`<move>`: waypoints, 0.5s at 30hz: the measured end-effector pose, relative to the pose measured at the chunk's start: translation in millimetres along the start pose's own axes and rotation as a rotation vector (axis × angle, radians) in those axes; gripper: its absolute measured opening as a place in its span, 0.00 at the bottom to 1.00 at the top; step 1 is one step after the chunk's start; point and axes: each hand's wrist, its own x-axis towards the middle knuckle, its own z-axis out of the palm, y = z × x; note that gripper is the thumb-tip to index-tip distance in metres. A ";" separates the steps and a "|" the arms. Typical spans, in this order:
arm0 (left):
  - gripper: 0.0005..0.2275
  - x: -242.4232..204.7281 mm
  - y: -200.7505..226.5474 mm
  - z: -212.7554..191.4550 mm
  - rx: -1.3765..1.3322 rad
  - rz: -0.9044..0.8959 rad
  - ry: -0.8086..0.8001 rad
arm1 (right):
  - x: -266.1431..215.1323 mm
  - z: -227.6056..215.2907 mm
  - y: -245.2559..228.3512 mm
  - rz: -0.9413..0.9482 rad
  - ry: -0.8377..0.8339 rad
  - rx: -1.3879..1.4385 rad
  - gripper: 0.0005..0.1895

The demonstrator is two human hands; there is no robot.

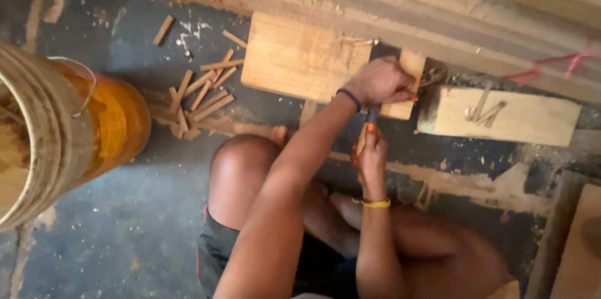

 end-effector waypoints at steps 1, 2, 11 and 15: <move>0.17 -1.1 4.1 2.5 0.010 0.006 -0.008 | -1.8 -0.4 -0.5 0.014 0.009 0.008 0.20; 0.16 -1.9 5.9 3.2 0.004 -0.008 -0.002 | -2.6 -1.7 -1.1 0.028 0.018 0.017 0.19; 0.12 -1.9 67.9 9.1 0.036 0.143 -0.018 | -20.4 -35.2 6.0 0.012 -0.035 0.337 0.19; 0.12 -10.0 88.3 12.7 -0.024 0.158 0.071 | -47.2 -53.1 -3.3 0.073 0.000 0.241 0.17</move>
